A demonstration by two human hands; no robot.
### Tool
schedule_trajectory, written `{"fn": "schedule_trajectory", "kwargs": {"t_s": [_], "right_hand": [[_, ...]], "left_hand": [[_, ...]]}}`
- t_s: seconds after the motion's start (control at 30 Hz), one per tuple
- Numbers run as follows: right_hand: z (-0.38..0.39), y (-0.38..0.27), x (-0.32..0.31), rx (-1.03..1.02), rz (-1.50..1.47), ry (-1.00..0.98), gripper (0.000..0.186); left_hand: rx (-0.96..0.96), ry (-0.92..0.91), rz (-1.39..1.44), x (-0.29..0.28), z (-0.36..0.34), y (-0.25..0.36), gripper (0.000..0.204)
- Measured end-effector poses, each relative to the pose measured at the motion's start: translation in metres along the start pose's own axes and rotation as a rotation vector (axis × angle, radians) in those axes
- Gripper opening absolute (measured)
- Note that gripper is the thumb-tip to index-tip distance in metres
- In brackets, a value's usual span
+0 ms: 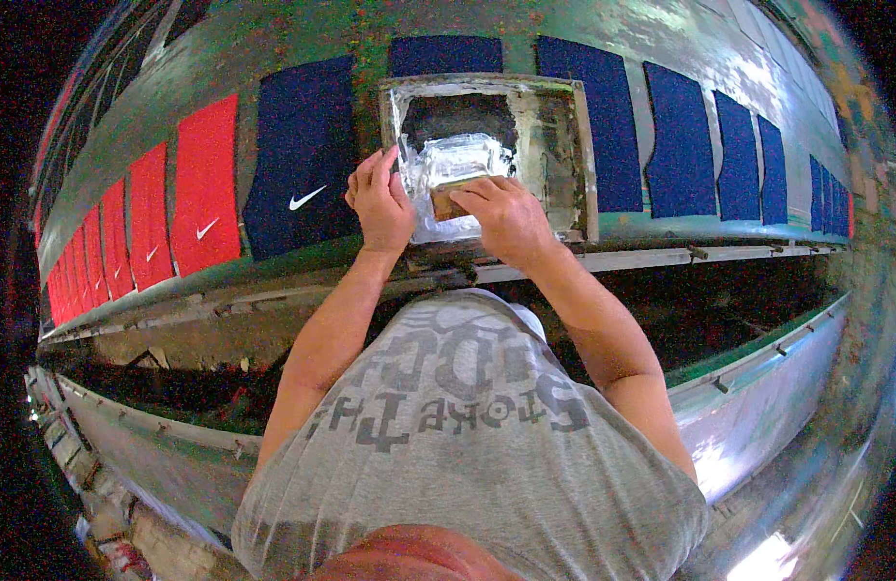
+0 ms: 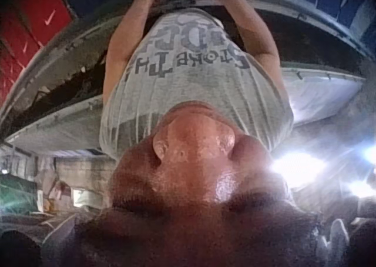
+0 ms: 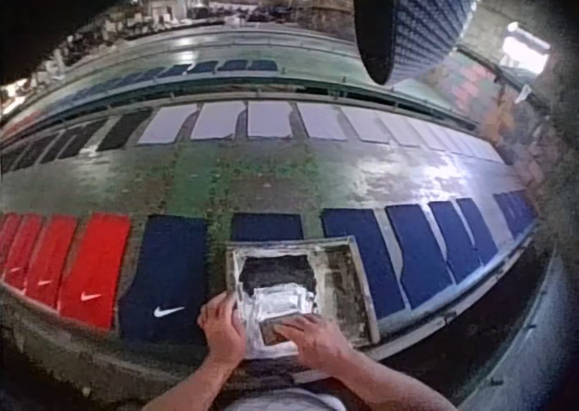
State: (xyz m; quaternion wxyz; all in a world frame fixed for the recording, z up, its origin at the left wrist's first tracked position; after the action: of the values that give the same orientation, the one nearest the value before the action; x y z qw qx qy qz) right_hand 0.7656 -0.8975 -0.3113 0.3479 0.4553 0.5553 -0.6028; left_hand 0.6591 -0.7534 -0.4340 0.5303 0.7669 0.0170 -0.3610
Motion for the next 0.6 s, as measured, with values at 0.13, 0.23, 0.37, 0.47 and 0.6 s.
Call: {"fn": "schedule_trajectory", "kwargs": {"t_s": [0.13, 0.23, 0.37, 0.47, 0.6], "right_hand": [[-0.016, 0.023, -0.012, -0.024, -0.088, 0.001, 0.04], [-0.032, 0.04, -0.009, -0.024, -0.018, 0.009, 0.039], [-0.019, 0.025, -0.001, -0.067, -0.022, 0.016, 0.042], [0.004, 0.002, -0.002, -0.107, -0.033, -0.027, 0.044], [0.006, 0.008, -0.005, -0.106, -0.106, -0.139, 0.04]], "left_hand": [[-0.019, -0.005, -0.006, 0.0, 0.0, -0.001, 0.047], [-0.019, -0.002, 0.006, -0.002, 0.0, 0.0, 0.046], [-0.027, -0.014, 0.032, -0.002, 0.0, -0.002, 0.045], [-0.031, -0.016, 0.052, 0.0, 0.0, -0.004, 0.045], [-0.032, -0.016, 0.097, 0.003, 0.0, -0.009, 0.046]]}}
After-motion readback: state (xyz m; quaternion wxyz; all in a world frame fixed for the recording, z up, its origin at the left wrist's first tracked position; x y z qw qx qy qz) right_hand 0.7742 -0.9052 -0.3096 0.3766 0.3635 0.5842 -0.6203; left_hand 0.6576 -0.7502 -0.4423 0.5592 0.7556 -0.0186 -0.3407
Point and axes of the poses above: each hand's wrist, its own z-axis away from the middle knuckle, its own x-axis out of the palm, y = z × x, the point moved 8 cm from there along -z, towards the middle knuckle, and after that the axes turned 9 degrees about -x, right-handed, at the moved point
